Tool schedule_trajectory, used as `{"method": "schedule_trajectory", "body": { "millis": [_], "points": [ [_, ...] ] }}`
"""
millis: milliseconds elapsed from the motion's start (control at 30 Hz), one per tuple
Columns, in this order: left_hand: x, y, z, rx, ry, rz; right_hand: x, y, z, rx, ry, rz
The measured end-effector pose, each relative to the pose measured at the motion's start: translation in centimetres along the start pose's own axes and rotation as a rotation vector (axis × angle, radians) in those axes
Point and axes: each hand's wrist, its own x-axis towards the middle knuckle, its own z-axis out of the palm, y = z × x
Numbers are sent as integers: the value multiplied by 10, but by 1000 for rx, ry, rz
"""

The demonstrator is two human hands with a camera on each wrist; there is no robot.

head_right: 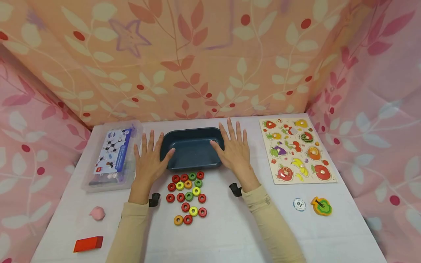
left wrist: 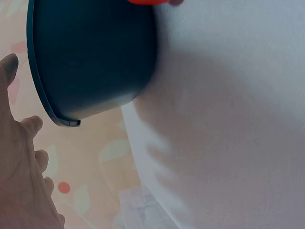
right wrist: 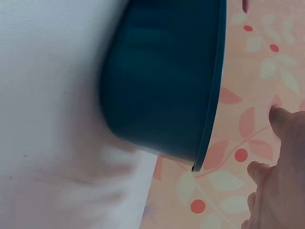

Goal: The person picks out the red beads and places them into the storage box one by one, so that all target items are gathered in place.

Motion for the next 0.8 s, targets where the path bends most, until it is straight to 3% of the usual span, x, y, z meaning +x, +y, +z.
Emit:
{"method": "schedule_trajectory", "body": {
  "millis": [533, 667, 800],
  "points": [
    [-4, -2, 2, -41, -19, -8, -5, -6, 0, 39, -47, -26],
    [-5, -4, 1, -101, -24, -14, -9, -11, -5, 129, -70, -86],
    [-7, -6, 2, -178, -25, -60, -17, -18, -14, 343, -103, -141]
  ]
}}
